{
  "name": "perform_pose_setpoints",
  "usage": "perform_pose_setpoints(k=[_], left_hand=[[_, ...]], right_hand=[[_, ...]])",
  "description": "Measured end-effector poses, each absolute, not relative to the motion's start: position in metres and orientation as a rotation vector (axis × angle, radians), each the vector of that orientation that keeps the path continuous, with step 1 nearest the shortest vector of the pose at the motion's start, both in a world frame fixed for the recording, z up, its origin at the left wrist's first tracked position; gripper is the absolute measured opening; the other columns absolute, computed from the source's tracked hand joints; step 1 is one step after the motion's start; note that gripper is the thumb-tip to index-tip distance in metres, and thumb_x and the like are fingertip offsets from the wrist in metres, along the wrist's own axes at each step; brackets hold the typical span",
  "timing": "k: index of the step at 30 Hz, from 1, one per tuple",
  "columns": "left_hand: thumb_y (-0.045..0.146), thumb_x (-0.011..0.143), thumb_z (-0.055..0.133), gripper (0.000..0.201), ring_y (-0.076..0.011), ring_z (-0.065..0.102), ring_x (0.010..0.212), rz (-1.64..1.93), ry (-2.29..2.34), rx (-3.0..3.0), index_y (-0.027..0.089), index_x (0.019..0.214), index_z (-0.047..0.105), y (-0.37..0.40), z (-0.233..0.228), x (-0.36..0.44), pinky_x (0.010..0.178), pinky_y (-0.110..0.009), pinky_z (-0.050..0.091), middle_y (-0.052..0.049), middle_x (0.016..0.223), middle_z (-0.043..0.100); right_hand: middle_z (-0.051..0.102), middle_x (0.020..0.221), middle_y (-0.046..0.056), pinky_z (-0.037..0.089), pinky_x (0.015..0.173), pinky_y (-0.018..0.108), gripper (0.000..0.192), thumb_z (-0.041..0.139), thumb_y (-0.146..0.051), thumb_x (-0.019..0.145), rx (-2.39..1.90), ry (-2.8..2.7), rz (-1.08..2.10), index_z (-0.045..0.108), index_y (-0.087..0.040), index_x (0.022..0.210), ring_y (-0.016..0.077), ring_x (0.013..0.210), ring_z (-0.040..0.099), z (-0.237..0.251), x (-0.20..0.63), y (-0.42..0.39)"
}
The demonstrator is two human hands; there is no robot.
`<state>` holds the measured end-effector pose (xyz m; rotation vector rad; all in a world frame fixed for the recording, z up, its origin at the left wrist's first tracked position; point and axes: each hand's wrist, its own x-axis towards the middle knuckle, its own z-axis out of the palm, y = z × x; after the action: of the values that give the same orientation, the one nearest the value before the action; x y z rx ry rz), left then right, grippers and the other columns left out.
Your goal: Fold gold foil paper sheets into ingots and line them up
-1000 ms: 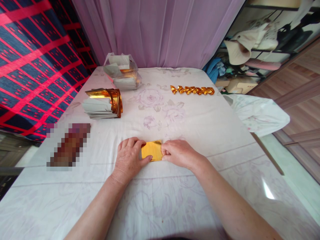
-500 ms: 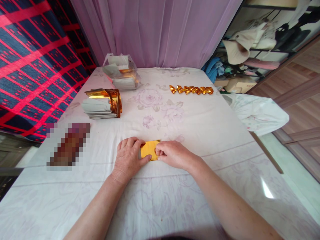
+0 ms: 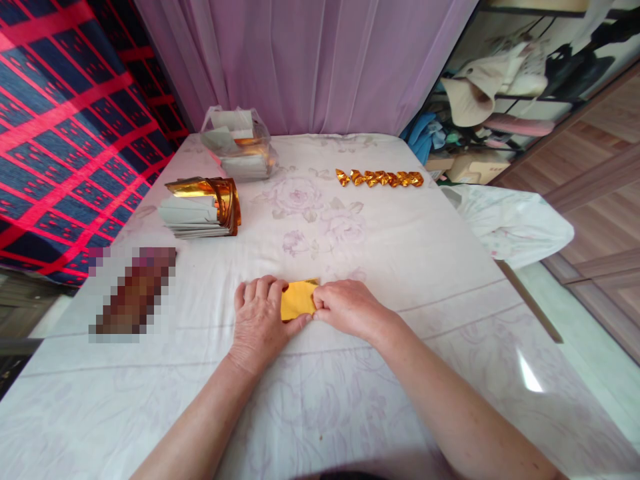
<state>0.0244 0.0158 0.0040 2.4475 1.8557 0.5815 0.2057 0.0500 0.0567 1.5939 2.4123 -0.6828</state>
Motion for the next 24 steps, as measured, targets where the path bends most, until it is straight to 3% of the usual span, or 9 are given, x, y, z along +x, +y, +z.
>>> perform_pose_setpoints(k=[9,24], left_hand=[[0.049,0.073,0.073,0.049,-0.0337,0.052,0.111,0.502,1.827,2.328,0.022,0.111,0.059,0.015,0.008,0.021,0.106,-0.057,0.027,-0.012,0.118,0.06],[0.037,0.081,0.065,0.049,-0.0302,0.048,0.124,0.34,1.628,2.305,0.025,0.128,0.055,0.019,0.012,-0.004,0.112,-0.058,0.021,-0.009,0.13,0.054]], right_hand=[[0.069,0.077,-0.001,0.026,0.056,0.026,0.009,0.065,-0.027,0.082,1.619,2.388,-0.736,0.067,-0.023,0.075,0.0141,0.071,0.057,0.056,0.206,0.051],[0.065,0.072,-0.002,0.024,0.054,0.026,0.006,0.068,-0.026,0.078,1.63,2.394,-0.764,0.066,-0.023,0.073,0.0121,0.065,0.051,0.054,0.209,0.052]])
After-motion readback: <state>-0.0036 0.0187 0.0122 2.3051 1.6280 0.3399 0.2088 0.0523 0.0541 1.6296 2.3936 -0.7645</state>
